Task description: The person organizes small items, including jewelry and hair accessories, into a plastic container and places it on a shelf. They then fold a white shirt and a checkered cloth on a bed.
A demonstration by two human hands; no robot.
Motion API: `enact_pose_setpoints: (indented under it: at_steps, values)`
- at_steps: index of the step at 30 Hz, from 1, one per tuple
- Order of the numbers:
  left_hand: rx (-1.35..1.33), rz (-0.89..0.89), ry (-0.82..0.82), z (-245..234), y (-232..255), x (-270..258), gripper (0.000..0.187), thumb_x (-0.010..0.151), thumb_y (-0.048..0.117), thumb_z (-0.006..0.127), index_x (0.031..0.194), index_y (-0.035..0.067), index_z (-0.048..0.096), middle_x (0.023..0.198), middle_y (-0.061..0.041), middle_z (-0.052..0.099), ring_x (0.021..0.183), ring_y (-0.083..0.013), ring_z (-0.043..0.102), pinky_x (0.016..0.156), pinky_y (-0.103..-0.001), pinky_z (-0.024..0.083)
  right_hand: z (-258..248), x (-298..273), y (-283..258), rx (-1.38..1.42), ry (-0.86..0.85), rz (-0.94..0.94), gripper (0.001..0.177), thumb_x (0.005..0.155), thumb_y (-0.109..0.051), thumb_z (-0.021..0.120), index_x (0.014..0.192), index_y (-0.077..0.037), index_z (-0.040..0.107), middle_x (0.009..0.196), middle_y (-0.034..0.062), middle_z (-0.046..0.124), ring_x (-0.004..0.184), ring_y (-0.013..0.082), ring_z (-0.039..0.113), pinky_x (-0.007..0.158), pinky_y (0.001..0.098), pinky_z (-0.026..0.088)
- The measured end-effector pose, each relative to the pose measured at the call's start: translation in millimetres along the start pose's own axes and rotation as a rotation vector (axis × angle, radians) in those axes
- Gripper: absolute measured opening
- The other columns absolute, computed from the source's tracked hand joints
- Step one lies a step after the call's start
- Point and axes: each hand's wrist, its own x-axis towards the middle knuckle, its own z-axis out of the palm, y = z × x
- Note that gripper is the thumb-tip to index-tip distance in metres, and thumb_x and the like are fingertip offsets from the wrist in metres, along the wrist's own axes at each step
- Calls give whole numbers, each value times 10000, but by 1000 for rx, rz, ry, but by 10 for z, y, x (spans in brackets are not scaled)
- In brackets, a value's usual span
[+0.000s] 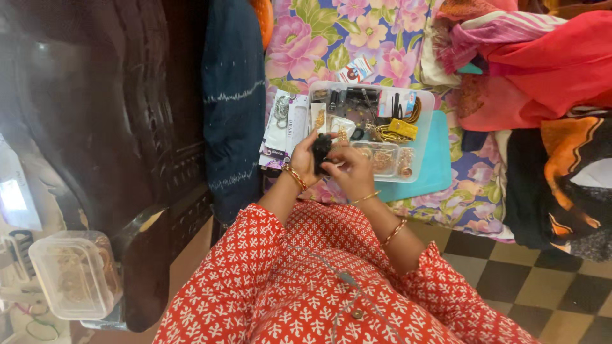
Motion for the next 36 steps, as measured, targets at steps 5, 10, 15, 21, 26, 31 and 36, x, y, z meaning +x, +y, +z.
enact_pose_setpoints:
  at_steps: [5, 10, 15, 21, 26, 31, 36]
  values:
    - [10, -32, 110, -185, -111, -83, 537, 1121, 486, 387, 1298, 32, 613, 1154, -173, 706, 888, -298, 736, 739, -408, 621, -125, 225, 628, 106, 100, 63, 148, 909, -165, 800, 904, -21, 765, 981, 83, 697, 819, 183, 699, 733, 311, 591]
    - [101, -67, 153, -69, -82, -220, 519, 1059, 494, 376, 1238, 71, 616, 1150, -172, 736, 793, -305, 737, 596, -374, 603, -559, 1005, 1306, -701, 211, 186, 267, 859, -319, 787, 984, -83, 804, 947, 141, 746, 885, 293, 721, 808, 423, 583]
    - [117, -44, 159, -181, -48, -203, 516, 1079, 496, 390, 1258, 63, 606, 1192, -172, 717, 829, -300, 739, 622, -390, 615, -383, 1242, 1160, -1207, 76, 275, 472, 698, -488, 875, 924, -84, 779, 943, 173, 723, 945, 357, 684, 777, 487, 562]
    - [118, -53, 163, -172, 28, -233, 527, 1059, 515, 386, 1252, 79, 609, 1187, -160, 714, 845, -299, 738, 609, -402, 622, -325, 1156, 1344, -1071, 290, 197, 369, 720, -278, 834, 1035, -104, 754, 895, 197, 720, 844, 359, 684, 745, 448, 562]
    - [99, -21, 188, -115, 78, -271, 509, 1062, 502, 391, 1251, 82, 609, 1191, -164, 716, 862, -298, 739, 616, -412, 615, -962, 1049, 1764, 153, 248, 353, 266, 803, -147, 706, 1036, -41, 779, 893, 95, 726, 767, 190, 649, 685, 329, 529]
    - [112, -20, 186, -111, 79, -215, 514, 1060, 500, 383, 1259, 87, 613, 1188, -164, 703, 859, -305, 738, 645, -437, 613, -1024, 1275, 1917, 103, 25, 496, 184, 887, -143, 712, 987, -2, 776, 914, 155, 723, 753, 257, 686, 657, 376, 512]
    - [107, -37, 184, -88, 62, -205, 523, 1064, 508, 384, 1271, 85, 609, 1201, -151, 713, 852, -291, 738, 653, -452, 608, -526, 1422, 1591, -1118, -284, 342, 207, 853, -191, 705, 969, -38, 785, 1007, 233, 740, 927, 393, 718, 780, 469, 575]
